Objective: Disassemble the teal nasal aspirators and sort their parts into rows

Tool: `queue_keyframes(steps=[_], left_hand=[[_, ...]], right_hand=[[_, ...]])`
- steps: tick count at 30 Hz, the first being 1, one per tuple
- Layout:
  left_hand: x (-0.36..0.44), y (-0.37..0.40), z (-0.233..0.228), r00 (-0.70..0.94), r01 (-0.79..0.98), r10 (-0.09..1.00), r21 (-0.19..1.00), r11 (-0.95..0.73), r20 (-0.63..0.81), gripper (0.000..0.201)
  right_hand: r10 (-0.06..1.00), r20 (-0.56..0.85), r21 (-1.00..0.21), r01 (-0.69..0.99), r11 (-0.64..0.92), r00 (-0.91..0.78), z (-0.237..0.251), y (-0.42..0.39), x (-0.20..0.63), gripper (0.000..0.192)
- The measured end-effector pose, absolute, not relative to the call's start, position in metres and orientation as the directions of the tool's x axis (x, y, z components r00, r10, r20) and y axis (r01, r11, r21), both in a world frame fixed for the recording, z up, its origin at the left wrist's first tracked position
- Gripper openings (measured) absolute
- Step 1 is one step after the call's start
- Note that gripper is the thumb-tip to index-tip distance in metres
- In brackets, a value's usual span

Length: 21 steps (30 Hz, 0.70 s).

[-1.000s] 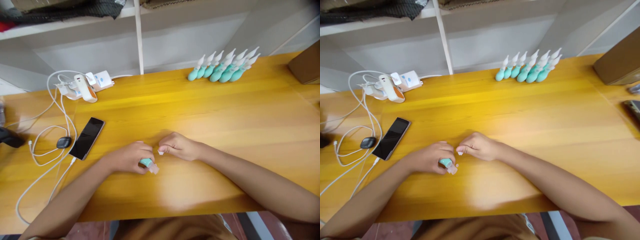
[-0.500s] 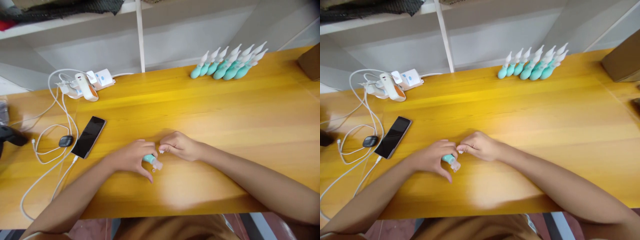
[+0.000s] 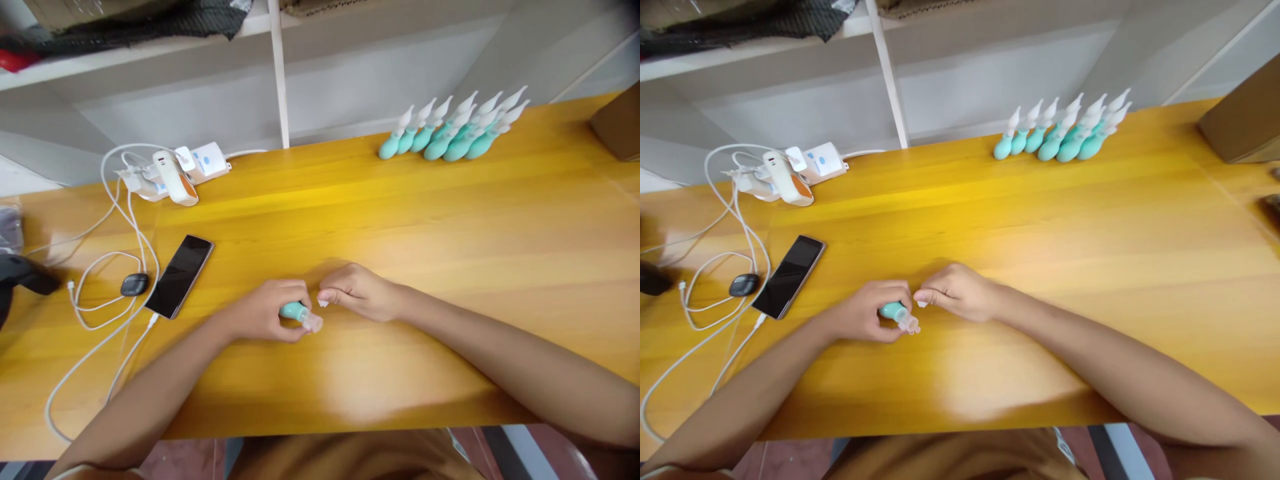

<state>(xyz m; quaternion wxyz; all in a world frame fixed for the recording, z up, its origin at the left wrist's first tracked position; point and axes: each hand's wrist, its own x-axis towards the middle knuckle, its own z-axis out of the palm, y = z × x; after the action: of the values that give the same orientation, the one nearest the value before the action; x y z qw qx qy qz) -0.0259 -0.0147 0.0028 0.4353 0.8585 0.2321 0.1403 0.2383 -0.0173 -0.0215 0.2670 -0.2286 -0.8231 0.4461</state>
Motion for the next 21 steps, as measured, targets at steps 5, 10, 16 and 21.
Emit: queue_keyframes(steps=[5, 10, 16, 21], left_hand=[[-0.023, -0.017, -0.004, 0.657, 0.229, 0.742, 0.903, -0.365, 0.133, 0.039], [-0.021, -0.019, -0.006, 0.592, 0.219, 0.798, 0.929, -0.297, 0.115, 0.035], [-0.020, -0.019, 0.001, 0.601, 0.261, 0.799, 0.943, -0.208, 0.010, 0.026], [-0.019, -0.021, 0.004, 0.615, 0.273, 0.788, 0.931, -0.240, 0.023, 0.018]], right_hand=[[0.790, 0.181, -0.933, 0.152, 0.326, -0.586, -0.021, -0.035, 0.223, 0.062], [0.779, 0.226, -0.909, 0.161, 0.385, -0.585, -0.022, -0.043, 0.215, 0.061], [0.719, 0.276, -0.898, 0.096, 0.429, -0.638, -0.024, -0.036, 0.219, 0.062], [0.670, 0.262, -0.889, 0.096, 0.447, -0.694, -0.027, -0.034, 0.221, 0.066]])
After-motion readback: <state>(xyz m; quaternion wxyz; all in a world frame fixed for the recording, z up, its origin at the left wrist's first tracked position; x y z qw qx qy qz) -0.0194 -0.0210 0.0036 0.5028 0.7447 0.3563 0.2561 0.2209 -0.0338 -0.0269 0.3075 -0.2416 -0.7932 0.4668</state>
